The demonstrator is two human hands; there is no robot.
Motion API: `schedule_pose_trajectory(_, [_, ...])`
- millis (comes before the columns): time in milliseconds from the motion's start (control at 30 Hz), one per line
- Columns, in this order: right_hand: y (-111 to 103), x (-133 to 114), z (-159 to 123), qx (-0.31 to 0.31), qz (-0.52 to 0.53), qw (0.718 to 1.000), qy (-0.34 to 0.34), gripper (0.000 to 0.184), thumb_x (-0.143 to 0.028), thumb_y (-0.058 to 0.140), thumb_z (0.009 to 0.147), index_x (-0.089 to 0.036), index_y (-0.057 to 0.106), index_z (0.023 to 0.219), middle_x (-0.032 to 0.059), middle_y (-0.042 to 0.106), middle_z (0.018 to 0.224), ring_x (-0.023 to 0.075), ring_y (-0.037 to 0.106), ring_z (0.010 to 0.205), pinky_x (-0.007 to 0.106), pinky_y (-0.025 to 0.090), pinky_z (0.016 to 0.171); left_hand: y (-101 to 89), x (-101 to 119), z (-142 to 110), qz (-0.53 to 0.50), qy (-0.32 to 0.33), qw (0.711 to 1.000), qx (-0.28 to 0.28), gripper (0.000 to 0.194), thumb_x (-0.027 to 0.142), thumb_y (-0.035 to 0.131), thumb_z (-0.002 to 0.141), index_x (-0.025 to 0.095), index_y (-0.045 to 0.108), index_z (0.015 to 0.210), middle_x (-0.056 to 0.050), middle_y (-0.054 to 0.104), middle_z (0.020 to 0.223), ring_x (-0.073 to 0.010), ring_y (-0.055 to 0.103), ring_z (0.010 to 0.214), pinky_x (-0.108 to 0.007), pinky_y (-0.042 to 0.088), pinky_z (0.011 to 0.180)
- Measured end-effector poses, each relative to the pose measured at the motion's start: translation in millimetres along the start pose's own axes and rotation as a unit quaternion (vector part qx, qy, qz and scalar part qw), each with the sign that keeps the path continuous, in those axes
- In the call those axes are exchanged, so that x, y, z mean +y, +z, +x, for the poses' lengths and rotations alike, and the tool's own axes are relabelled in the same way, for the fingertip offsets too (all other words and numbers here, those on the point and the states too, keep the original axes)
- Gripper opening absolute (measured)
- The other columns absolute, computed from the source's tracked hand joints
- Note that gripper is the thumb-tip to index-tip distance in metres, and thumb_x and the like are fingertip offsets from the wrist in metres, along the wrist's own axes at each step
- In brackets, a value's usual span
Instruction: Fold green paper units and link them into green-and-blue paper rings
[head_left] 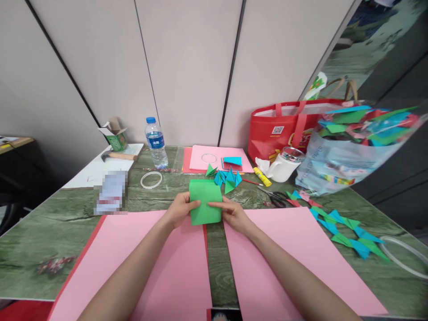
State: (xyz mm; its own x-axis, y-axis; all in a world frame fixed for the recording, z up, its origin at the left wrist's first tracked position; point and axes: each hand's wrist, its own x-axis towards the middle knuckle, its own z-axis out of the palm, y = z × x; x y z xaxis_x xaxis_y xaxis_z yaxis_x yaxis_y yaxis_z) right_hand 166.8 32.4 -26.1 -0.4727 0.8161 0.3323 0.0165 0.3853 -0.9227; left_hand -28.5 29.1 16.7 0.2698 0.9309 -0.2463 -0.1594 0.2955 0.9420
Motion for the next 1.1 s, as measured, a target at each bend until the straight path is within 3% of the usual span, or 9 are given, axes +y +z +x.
schedule_pose_trajectory(133, [0.6, -1.7, 0.2, -0.022, 0.038, 0.999, 0.018, 0.034, -0.018, 0.055, 0.076, -0.029, 0.063, 0.107, 0.0027, 0.051, 0.118, 0.0213, 0.049, 0.112, 0.038, 0.044, 0.091, -2.7, 2.8, 0.2, -0.041, -0.028, 0.999, -0.018, 0.035, 0.024, 0.076, 0.054, 0.012, 0.064, 0.085, -0.007, 0.069, 0.080, -0.0175, 0.064, 0.068, -0.028, 0.049, 0.061])
schedule_pose_trajectory(367, [-1.5, -2.0, -3.0, -0.030, 0.037, 0.997, 0.068, 0.049, -0.029, 0.073, 0.061, -0.028, 0.061, 0.108, 0.0028, 0.051, 0.103, 0.0164, 0.057, 0.088, 0.030, 0.052, 0.075, -9.9, 5.7, 3.4, -0.098, -0.093, 0.991, -0.021, 0.026, 0.010, 0.071, 0.056, 0.012, 0.065, 0.080, -0.008, 0.071, 0.078, -0.0190, 0.066, 0.069, -0.029, 0.051, 0.065])
schedule_pose_trajectory(567, [-2.3, 3.6, -0.9, -0.003, 0.035, 0.999, 0.011, 0.028, -0.029, 0.069, 0.068, -0.028, 0.068, 0.096, 0.0046, 0.054, 0.100, 0.0198, 0.054, 0.098, 0.033, 0.048, 0.082, -10.6, 3.9, 3.9, -0.107, -0.109, 0.988, -0.013, 0.025, 0.008, 0.071, 0.054, 0.011, 0.065, 0.078, -0.008, 0.071, 0.077, -0.0191, 0.066, 0.066, -0.030, 0.052, 0.065])
schedule_pose_trajectory(733, [-3.0, 6.5, -0.1, 0.024, 0.024, 0.999, 0.003, 0.032, -0.029, 0.077, 0.057, -0.028, 0.071, 0.088, 0.0037, 0.060, 0.099, 0.0228, 0.055, 0.097, 0.035, 0.046, 0.083, -9.5, 2.8, 2.2, -0.092, -0.079, 0.992, -0.040, 0.030, 0.012, 0.074, 0.056, 0.011, 0.066, 0.085, -0.010, 0.071, 0.084, -0.0200, 0.066, 0.072, -0.031, 0.052, 0.070])
schedule_pose_trajectory(833, [-0.3, 2.8, 0.3, 0.082, 0.005, 0.997, 0.012, 0.012, -0.032, 0.072, 0.064, -0.025, 0.072, 0.073, 0.0034, 0.062, 0.088, 0.0210, 0.057, 0.088, 0.034, 0.047, 0.078, -6.8, 2.5, 0.8, -0.086, -0.060, 0.991, -0.086, 0.031, 0.023, 0.072, 0.063, 0.011, 0.065, 0.090, -0.012, 0.070, 0.089, -0.0224, 0.066, 0.078, -0.034, 0.052, 0.072])
schedule_pose_trajectory(933, [3.1, -0.6, 0.7, 0.149, 0.000, 0.988, 0.048, 0.020, -0.037, 0.065, 0.070, -0.020, 0.068, 0.060, 0.0037, 0.062, 0.080, 0.0187, 0.057, 0.076, 0.031, 0.049, 0.066, -0.5, 1.7, -1.7, -0.086, -0.024, 0.986, -0.140, 0.041, 0.041, 0.065, 0.069, 0.012, 0.061, 0.098, -0.014, 0.066, 0.100, -0.0253, 0.063, 0.091, -0.038, 0.050, 0.077])
schedule_pose_trajectory(1000, [4.5, -0.4, 0.4, 0.178, 0.015, 0.981, 0.078, 0.025, -0.041, 0.064, 0.069, -0.018, 0.064, 0.060, 0.0030, 0.060, 0.074, 0.0165, 0.055, 0.066, 0.028, 0.048, 0.055, 5.0, -0.4, -3.3, -0.069, 0.026, 0.983, -0.166, 0.056, 0.044, 0.071, 0.061, 0.013, 0.058, 0.106, -0.014, 0.063, 0.108, -0.0275, 0.059, 0.099, -0.041, 0.048, 0.082])
schedule_pose_trajectory(1100, [5.9, 2.0, -0.7, 0.197, -0.001, 0.975, 0.104, 0.030, -0.042, 0.064, 0.068, -0.016, 0.055, 0.056, -0.0016, 0.053, 0.055, 0.0113, 0.047, 0.050, 0.023, 0.040, 0.044, 12.7, -6.3, -4.6, 0.005, 0.085, 0.991, -0.103, 0.061, 0.026, 0.080, 0.050, 0.012, 0.057, 0.105, -0.012, 0.064, 0.106, -0.0263, 0.060, 0.096, -0.041, 0.046, 0.086])
